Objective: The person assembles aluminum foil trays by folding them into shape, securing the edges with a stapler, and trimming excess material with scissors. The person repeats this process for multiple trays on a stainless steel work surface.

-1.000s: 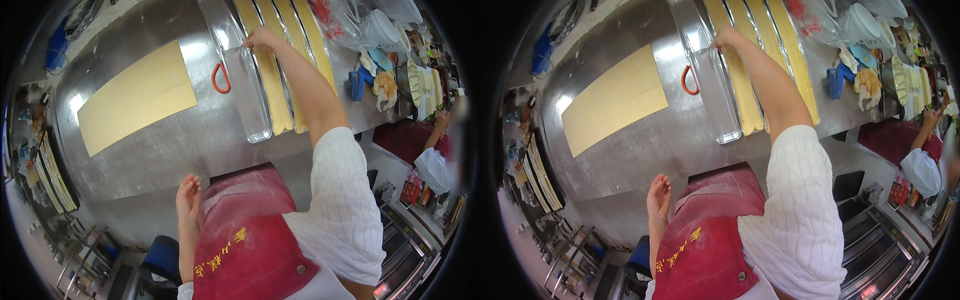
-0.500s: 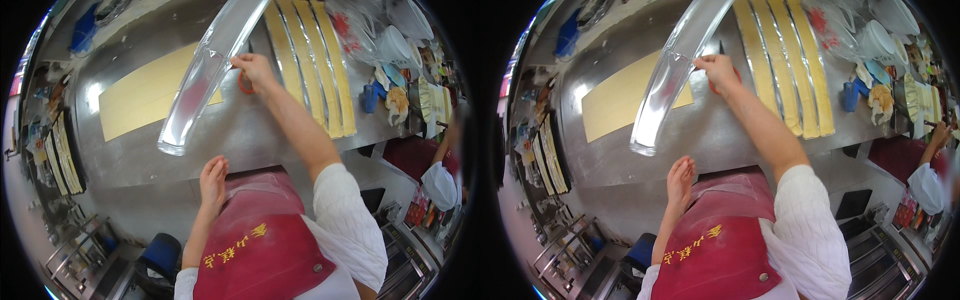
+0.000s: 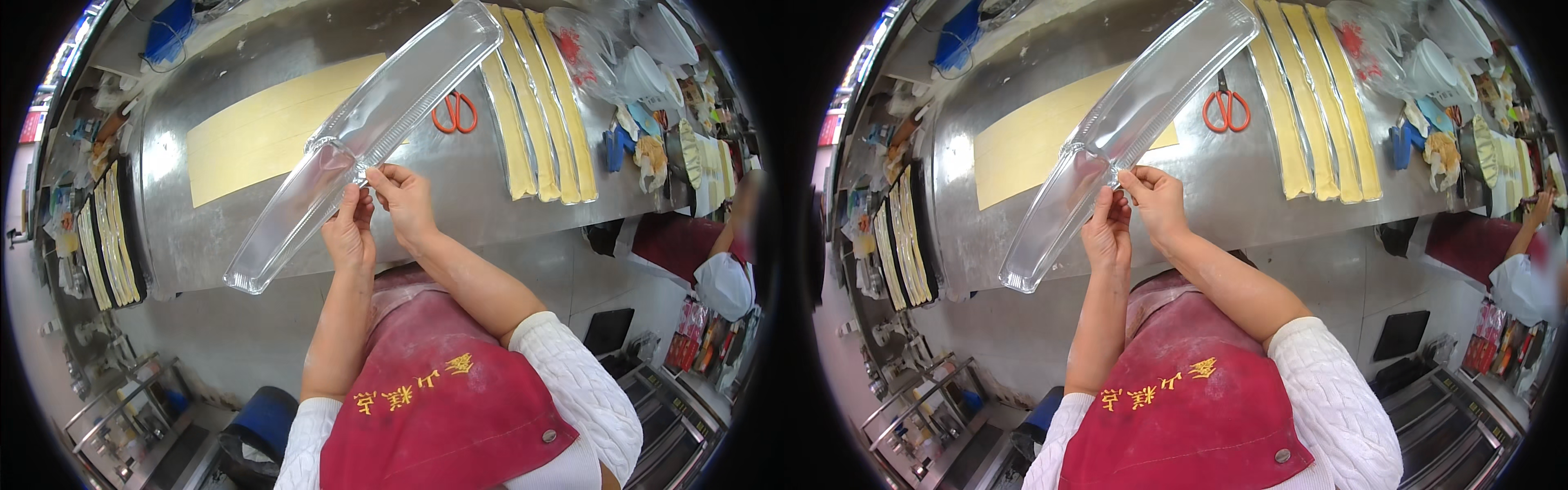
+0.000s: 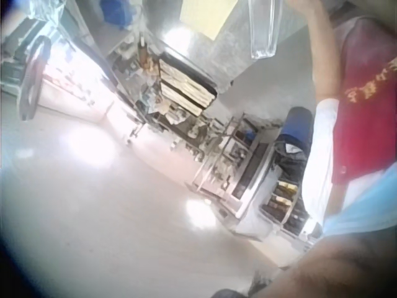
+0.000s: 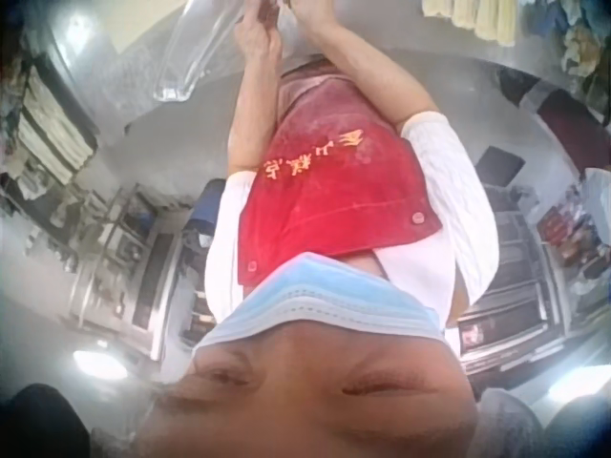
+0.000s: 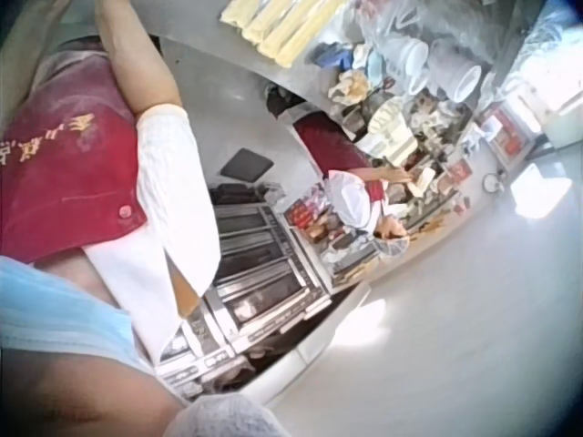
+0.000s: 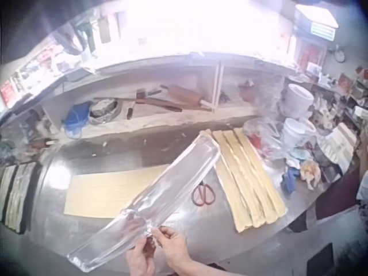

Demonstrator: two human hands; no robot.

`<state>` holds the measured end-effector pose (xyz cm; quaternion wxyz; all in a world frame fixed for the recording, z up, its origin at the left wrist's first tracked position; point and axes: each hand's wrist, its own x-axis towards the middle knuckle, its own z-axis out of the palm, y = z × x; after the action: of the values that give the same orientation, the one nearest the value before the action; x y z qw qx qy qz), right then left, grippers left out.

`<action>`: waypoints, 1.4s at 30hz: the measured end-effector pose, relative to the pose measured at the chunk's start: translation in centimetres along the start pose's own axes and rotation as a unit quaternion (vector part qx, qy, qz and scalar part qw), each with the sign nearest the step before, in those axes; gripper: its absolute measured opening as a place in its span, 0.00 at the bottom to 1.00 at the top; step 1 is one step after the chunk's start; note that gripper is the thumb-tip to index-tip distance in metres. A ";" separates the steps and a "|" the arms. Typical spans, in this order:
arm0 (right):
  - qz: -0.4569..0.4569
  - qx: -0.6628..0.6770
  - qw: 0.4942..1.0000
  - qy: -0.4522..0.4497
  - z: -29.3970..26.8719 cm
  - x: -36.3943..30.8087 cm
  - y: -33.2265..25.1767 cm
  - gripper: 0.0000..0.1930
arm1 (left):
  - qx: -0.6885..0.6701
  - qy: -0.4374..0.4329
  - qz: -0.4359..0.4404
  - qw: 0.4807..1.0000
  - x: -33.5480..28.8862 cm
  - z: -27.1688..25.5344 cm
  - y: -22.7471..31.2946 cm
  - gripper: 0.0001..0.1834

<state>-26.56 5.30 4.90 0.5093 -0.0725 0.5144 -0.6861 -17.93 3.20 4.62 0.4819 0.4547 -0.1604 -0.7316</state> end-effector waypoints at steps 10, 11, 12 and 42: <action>-0.014 0.051 0.998 0.025 2.2 -2.6 3.1 0.05 | -0.003 -0.019 0.020 1.000 0.0 -3.5 1.3 0.12; -0.021 0.054 0.998 0.026 2.5 -2.8 3.2 0.05 | -0.010 -0.022 0.015 1.000 0.0 -3.9 1.4 0.13; -0.027 0.056 0.998 0.028 2.7 -3.0 3.4 0.05 | -0.019 -0.025 0.009 0.999 0.1 -4.2 1.4 0.13; -0.010 0.115 0.993 -0.008 -1.7 -2.9 3.0 0.05 | 0.056 -0.104 -0.075 0.990 -1.0 -4.1 0.2 0.06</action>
<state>-24.39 8.76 3.02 0.5111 -0.0241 0.4277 -0.7452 -14.36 4.76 3.06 0.3799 0.4138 -0.2159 -0.7987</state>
